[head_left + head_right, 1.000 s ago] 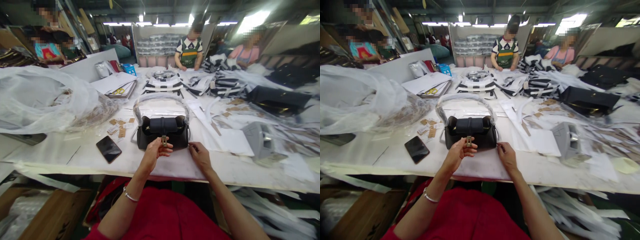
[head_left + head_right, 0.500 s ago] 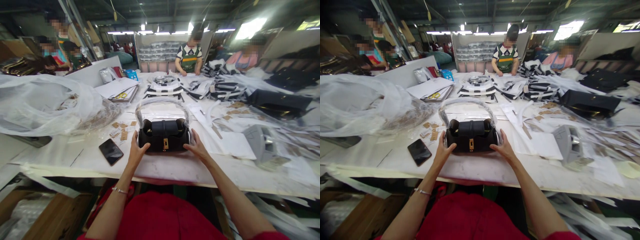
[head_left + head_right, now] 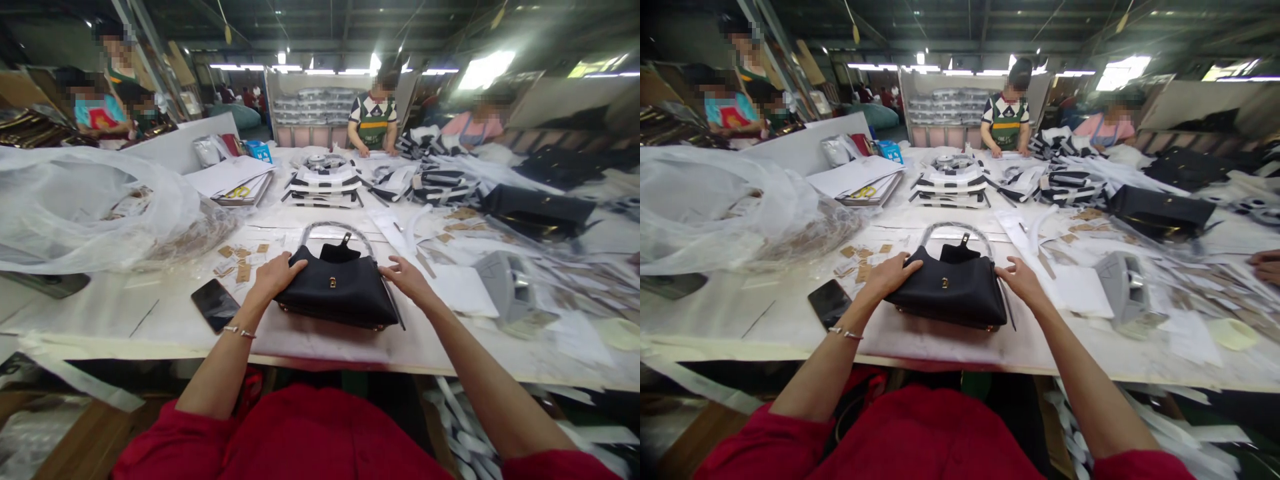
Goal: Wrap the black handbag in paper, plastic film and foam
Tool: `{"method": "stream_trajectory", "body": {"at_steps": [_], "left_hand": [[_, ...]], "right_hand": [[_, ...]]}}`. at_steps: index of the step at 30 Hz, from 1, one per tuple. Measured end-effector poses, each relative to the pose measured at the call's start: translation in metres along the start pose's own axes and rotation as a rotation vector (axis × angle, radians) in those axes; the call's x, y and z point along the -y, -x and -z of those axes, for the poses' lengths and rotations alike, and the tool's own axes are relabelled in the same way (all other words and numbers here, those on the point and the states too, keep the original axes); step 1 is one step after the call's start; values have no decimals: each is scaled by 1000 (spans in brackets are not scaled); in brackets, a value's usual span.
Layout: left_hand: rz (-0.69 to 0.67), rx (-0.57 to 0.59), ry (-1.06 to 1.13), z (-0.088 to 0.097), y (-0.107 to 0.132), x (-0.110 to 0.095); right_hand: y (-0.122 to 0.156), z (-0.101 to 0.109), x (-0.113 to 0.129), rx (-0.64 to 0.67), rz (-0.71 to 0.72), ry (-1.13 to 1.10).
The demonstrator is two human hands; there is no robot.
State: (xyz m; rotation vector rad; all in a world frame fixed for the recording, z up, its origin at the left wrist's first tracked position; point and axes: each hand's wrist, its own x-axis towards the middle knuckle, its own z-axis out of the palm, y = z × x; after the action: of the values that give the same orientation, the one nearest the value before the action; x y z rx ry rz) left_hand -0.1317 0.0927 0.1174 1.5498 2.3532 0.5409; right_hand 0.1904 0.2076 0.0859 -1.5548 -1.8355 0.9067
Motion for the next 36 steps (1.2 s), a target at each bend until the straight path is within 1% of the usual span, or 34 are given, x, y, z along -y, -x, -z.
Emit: {"method": "stream_trajectory", "body": {"at_steps": [2, 3, 4, 5, 7, 8, 10, 12, 14, 17, 19, 20, 23, 26, 28, 31, 33, 36], "left_hand": [[-202, -117, 17, 4, 2, -5], [-312, -136, 58, 5, 4, -6], [-407, -105, 111, 7, 6, -7], [-484, -29, 165, 7, 8, -8], [-572, 146, 237, 6, 14, -7], [-590, 201, 241, 4, 16, -6], [-596, 225, 207, -1, 21, -4], [-593, 201, 171, -7, 25, -2], [-595, 192, 145, -13, 27, -1], [-592, 188, 109, -20, 27, -1], [-587, 176, 116, -23, 26, -1], [-586, 163, 128, -24, 26, 0], [-593, 122, 138, -25, 27, 4], [-627, 98, 85, -28, 30, 9], [-666, 86, 50, -31, 31, 12], [-700, 69, 29, -34, 30, 15], [-703, 69, 34, -36, 30, 16], [-707, 72, 52, -38, 31, 17]], "right_hand": [[14, 5, 12, -195, 132, 75], [23, 6, 21, -247, 218, 83], [33, 6, 33, -260, 310, 80], [43, 5, 44, -237, 409, 82], [61, -4, 63, -133, 595, 123], [68, -10, 69, -68, 672, 163], [77, -24, 73, 41, 770, 260], [80, -36, 69, 116, 790, 324], [78, -42, 66, 143, 753, 313], [63, -42, 72, 92, 654, 233], [48, -44, 81, 75, 633, 252], [40, -46, 86, 91, 639, 288], [18, -57, 97, 219, 671, 379], [3, -65, 99, 385, 731, 327], [-5, -66, 97, 485, 763, 271], [-15, -62, 98, 608, 744, 254], [-18, -60, 100, 653, 740, 284], [-21, -59, 103, 682, 795, 330]]}}
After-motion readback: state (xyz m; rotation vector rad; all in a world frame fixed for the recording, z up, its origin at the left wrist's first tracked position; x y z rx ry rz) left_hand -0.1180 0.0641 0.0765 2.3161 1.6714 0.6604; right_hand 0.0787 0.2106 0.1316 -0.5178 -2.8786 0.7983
